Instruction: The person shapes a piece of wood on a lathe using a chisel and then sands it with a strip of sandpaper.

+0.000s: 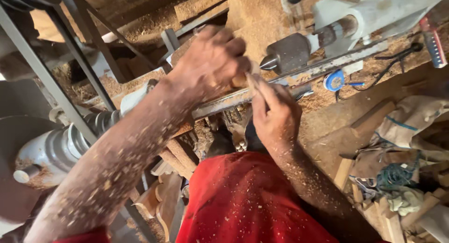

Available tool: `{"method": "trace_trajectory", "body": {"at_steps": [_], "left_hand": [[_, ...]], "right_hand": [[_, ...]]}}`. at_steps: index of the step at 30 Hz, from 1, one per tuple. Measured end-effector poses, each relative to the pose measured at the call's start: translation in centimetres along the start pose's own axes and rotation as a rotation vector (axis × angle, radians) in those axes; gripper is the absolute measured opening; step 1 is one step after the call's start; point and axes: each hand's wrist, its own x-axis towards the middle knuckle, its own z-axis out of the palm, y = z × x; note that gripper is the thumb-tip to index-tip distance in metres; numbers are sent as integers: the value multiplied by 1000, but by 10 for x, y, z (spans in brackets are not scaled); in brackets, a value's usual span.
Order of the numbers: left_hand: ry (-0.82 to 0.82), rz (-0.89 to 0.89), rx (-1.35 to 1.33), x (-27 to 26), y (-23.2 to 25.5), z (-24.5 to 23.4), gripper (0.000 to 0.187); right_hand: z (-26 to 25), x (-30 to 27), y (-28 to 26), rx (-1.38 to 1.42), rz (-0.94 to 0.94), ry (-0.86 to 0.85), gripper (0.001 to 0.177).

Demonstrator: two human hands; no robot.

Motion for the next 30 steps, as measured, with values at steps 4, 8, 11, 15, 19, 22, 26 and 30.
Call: {"method": "trace_trajectory", "body": {"at_steps": [4,8,11,15,19,22,26,30], "left_hand": [[-36,-30,-54,-11,-10,4,14],[151,-3,-320,-40,-13,4,26],[-26,-74,61,-61,-1,-5,54],[57,-39,9,-68,2,-22,52],[23,-53,-26,-59,1,-29,36],[-18,-31,111,-39,-9,-33,22],[-174,-48,121,-7,-16,-47,27],[-59,-25,240,16,-23,-46,41]], "right_hand": [[8,11,-7,-43,-59,-15,32],[15,5,-20,-171,-195,24,35],[25,-3,-26,-254,-234,39,31],[23,-10,-27,-210,-226,43,34],[22,-7,-26,-59,-126,34,28],[25,3,-19,71,-14,29,18],[22,19,-2,140,71,-3,31],[19,22,2,252,264,-34,28]]}}
